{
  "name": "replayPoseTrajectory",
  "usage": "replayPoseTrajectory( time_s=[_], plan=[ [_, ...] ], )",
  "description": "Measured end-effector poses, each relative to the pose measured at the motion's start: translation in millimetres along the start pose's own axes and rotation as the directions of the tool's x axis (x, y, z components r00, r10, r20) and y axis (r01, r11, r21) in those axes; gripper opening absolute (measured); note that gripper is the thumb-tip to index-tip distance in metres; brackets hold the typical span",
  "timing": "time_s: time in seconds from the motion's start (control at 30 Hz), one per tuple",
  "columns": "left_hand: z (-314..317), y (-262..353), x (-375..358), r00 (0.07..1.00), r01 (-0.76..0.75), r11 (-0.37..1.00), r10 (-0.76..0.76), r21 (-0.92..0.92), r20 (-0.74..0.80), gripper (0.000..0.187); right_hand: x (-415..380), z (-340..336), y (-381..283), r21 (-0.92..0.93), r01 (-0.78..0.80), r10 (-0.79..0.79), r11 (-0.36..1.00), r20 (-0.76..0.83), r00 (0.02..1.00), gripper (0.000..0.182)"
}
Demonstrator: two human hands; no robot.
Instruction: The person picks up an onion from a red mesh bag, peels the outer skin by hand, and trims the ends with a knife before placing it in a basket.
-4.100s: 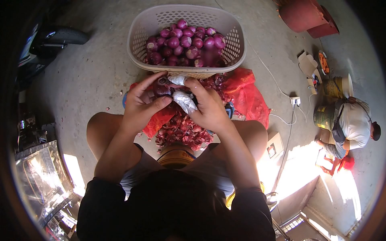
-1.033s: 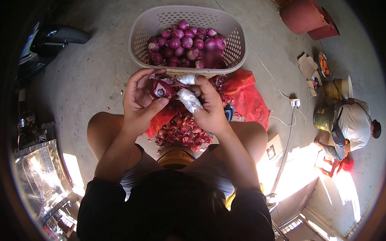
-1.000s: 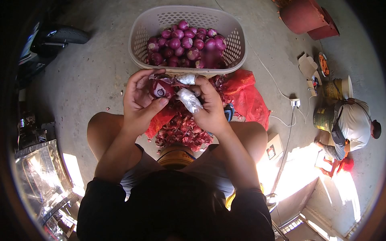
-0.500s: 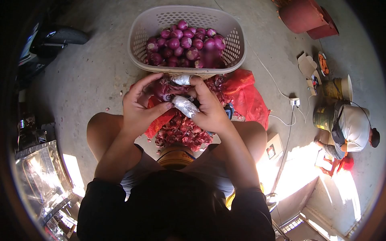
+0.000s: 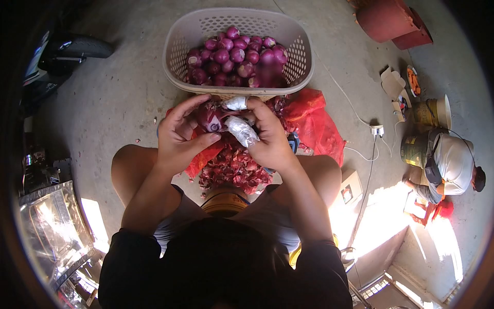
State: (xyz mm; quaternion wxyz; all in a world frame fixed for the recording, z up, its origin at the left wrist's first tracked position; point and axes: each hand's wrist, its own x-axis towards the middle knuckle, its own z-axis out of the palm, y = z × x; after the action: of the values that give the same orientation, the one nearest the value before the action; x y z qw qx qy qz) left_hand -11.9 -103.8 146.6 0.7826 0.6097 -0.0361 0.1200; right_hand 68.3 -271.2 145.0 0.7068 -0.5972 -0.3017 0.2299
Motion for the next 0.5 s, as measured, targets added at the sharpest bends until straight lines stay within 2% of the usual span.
replayPoseTrajectory(
  time_s=[0.27, 0.37, 0.43, 0.5],
  plan=[
    [1.3, 2.7, 3.7, 0.997, -0.071, 0.981, 0.062, -0.182, -0.053, 0.060, -1.3, -0.5, -6.1, 0.122, -0.065, 0.069, 0.990, -0.024, 0.997, 0.031],
    [-1.6, 3.1, 3.6, 0.998, -0.032, 0.982, 0.022, -0.186, -0.056, 0.062, -1.2, -1.8, -5.0, 0.159, -0.068, 0.070, 0.985, -0.009, 0.997, 0.034],
    [-1.1, 0.4, 3.9, 0.996, -0.068, 0.984, 0.057, -0.168, -0.067, 0.061, -1.8, -4.6, -8.4, 0.203, -0.121, 0.117, 0.972, 0.030, 0.993, 0.038],
    [-0.6, -0.8, 4.6, 0.993, -0.092, 0.987, 0.082, -0.131, -0.081, 0.060, -2.8, -5.0, -9.8, 0.153, -0.138, 0.131, 0.978, 0.057, 0.990, 0.042]
  ],
)
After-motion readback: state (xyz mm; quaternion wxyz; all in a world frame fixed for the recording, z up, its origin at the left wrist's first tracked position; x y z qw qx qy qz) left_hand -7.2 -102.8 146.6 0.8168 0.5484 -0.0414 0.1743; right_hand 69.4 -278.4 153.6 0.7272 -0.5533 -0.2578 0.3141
